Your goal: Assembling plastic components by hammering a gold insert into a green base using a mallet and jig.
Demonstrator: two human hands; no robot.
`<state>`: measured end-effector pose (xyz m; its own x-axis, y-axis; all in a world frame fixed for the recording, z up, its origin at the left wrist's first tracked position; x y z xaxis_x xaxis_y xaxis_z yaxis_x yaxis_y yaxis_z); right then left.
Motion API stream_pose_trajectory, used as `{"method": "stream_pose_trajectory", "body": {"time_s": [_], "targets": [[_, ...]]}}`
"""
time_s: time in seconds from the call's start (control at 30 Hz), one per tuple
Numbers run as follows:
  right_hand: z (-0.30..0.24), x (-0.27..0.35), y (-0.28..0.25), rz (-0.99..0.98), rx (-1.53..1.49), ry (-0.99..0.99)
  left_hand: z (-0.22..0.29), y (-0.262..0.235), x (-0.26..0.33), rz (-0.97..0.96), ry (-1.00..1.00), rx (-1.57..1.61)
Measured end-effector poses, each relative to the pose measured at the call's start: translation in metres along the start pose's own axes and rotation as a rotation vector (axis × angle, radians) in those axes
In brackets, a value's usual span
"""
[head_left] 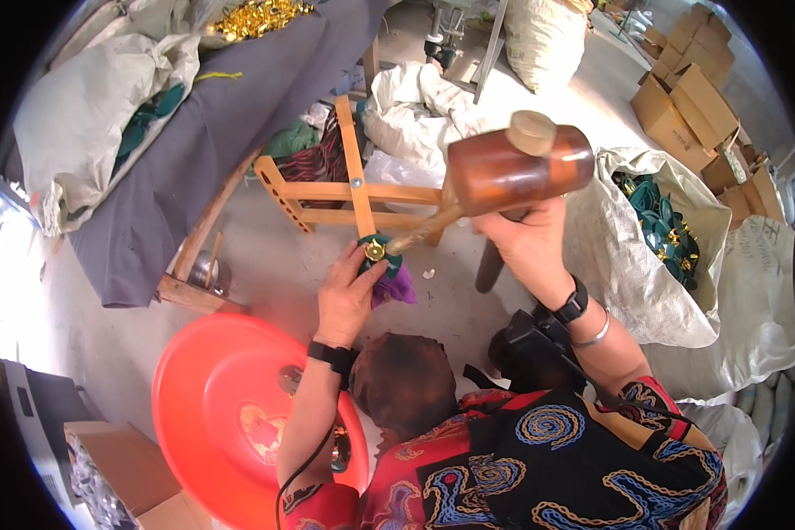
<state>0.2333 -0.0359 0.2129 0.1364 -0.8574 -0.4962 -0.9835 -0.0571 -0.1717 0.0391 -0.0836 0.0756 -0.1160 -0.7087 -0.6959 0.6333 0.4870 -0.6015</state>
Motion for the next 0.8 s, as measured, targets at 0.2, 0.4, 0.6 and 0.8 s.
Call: {"method": "stream_pose_trajectory", "body": {"time_s": [0.2, 0.4, 0.6, 0.8], "targets": [[0.011, -0.007, 0.059, -0.230, 0.024, -0.130, -0.001, 0.002, 0.001, -0.016, 0.019, -0.058], [0.003, -0.013, 0.090, -0.326, 0.387, -0.339, -0.009, -0.005, -0.003, -0.087, -0.112, 0.129], [-0.013, -0.016, 0.108, -0.394, 0.490, -0.392, -0.019, -0.001, -0.026, 0.047, -0.289, 0.349], [-0.029, -0.021, 0.108, -0.519, 0.578, -0.290, -0.030, 0.020, -0.015, 0.057, -0.295, 0.447]]}}
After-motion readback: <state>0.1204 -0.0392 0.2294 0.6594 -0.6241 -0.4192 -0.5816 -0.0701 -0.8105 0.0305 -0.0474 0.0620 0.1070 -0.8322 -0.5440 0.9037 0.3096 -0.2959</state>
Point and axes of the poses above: each hand's wrist, its own x-axis away from the middle knuckle, its own y-axis out of the palm, z = x × y, the point moved 10 cm from there along -x, towards the middle knuckle, and after that the axes turned 1 degree about y, right-handed, at the moved point
